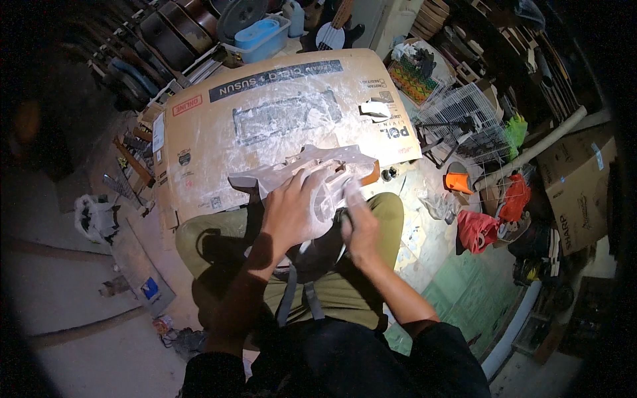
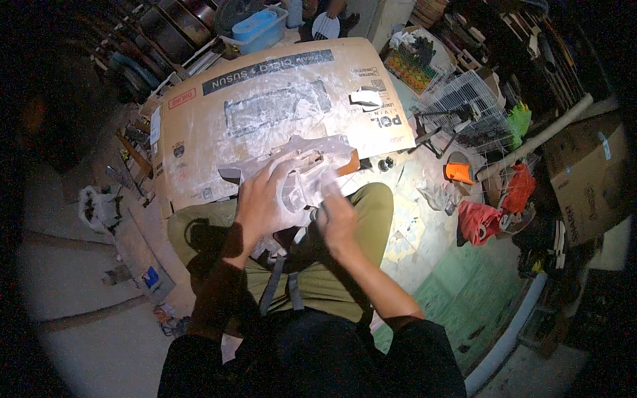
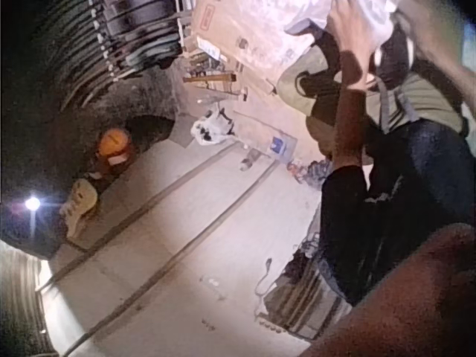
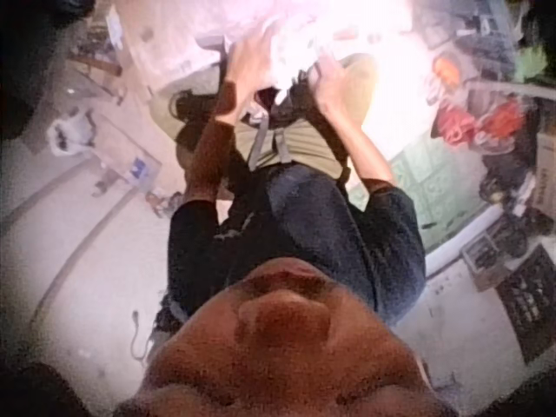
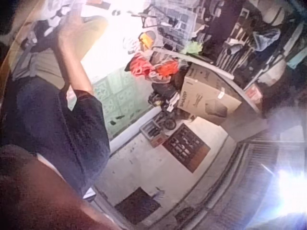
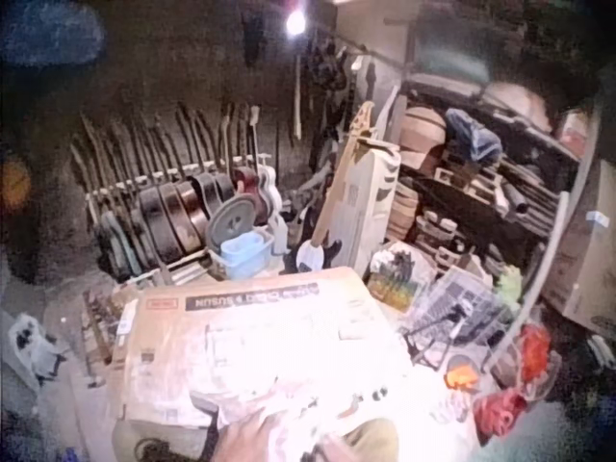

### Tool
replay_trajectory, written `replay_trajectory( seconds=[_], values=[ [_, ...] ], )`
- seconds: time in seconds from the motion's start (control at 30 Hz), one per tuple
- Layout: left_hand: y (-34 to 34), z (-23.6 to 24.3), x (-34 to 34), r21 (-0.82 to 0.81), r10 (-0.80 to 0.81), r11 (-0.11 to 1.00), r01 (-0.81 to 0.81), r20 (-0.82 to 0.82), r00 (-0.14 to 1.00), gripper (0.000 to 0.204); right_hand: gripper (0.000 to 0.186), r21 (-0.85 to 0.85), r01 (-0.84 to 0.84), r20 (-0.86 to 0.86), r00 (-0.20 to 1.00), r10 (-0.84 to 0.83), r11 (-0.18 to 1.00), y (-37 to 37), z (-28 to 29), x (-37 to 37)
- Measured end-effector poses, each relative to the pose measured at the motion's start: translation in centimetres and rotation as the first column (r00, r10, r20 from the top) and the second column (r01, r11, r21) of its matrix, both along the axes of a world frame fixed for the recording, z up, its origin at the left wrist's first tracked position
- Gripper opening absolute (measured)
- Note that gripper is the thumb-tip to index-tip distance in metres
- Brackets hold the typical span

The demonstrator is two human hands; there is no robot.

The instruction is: The person sands the surface of a wooden guitar body by hand using a small piece of sandpaper, moving their hands across the different contours and edges of the instrument.

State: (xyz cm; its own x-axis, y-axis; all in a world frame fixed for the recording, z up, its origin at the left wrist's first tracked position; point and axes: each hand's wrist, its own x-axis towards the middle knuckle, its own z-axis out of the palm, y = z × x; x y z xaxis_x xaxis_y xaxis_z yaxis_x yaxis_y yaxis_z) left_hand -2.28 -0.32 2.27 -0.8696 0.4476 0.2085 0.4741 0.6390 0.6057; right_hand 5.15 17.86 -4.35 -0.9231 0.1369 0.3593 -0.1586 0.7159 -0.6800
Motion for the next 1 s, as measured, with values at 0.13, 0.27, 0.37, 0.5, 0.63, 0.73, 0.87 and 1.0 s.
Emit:
replay_trajectory(
  seconds=[0.13, 0.27, 0.37, 0.5, 0.63, 0.73, 0.87, 1.0],
  values=[
    [-0.6, 0.2, -1.6, 0.027, 0.024, 0.999, -0.024, 0.024, 0.999, 0.085, 0.049, -0.195, 0.016, 0.194, 0.981, 0.023, 0.981, 0.3, 1.3, -1.6],
    [-0.1, 0.4, -2.6, 0.052, 0.051, 0.998, -0.048, -0.052, 0.997, 0.076, 0.056, -0.005, -0.128, -0.095, 0.987, 0.127, 0.992, -0.6, 0.8, -2.1],
    [-0.8, 0.6, -3.5, 0.051, 0.043, 0.998, -0.045, 0.033, 0.999, 0.072, 0.056, -0.014, -0.151, -0.153, 0.977, 0.147, 0.988, -0.7, 0.7, -3.1],
    [-0.4, -0.2, -3.7, 0.108, 0.125, 0.988, -0.106, -0.19, 0.974, 0.062, 0.059, 0.067, -0.045, -0.175, 0.983, 0.056, 0.997, -0.4, 1.3, -5.0],
    [-1.4, 0.2, -5.2, 0.132, 0.093, 0.988, -0.081, -0.089, 0.992, 0.053, 0.058, 0.059, -0.148, -0.196, 0.968, 0.157, 0.987, -0.5, 1.7, -5.0],
    [-0.7, 0.8, -5.7, 0.137, 0.119, 0.985, -0.101, -0.131, 0.984, 0.057, 0.057, 0.025, -0.019, -0.137, 0.99, 0.022, 1.0, -0.3, 1.8, -5.8],
    [-1.9, 1.4, -6.8, 0.131, 0.057, 0.989, -0.065, 0.061, 0.996, 0.067, 0.058, -0.21, -0.031, 0.149, 0.987, 0.064, 0.977, -1.3, 3.9, -5.8],
    [-1.2, 2.4, -7.0, 0.134, 0.082, 0.987, -0.086, 0.038, 0.996, 0.058, 0.055, -0.062, -0.126, -0.097, 0.988, 0.119, 0.99, -2.4, 4.3, -6.3]
  ],
)
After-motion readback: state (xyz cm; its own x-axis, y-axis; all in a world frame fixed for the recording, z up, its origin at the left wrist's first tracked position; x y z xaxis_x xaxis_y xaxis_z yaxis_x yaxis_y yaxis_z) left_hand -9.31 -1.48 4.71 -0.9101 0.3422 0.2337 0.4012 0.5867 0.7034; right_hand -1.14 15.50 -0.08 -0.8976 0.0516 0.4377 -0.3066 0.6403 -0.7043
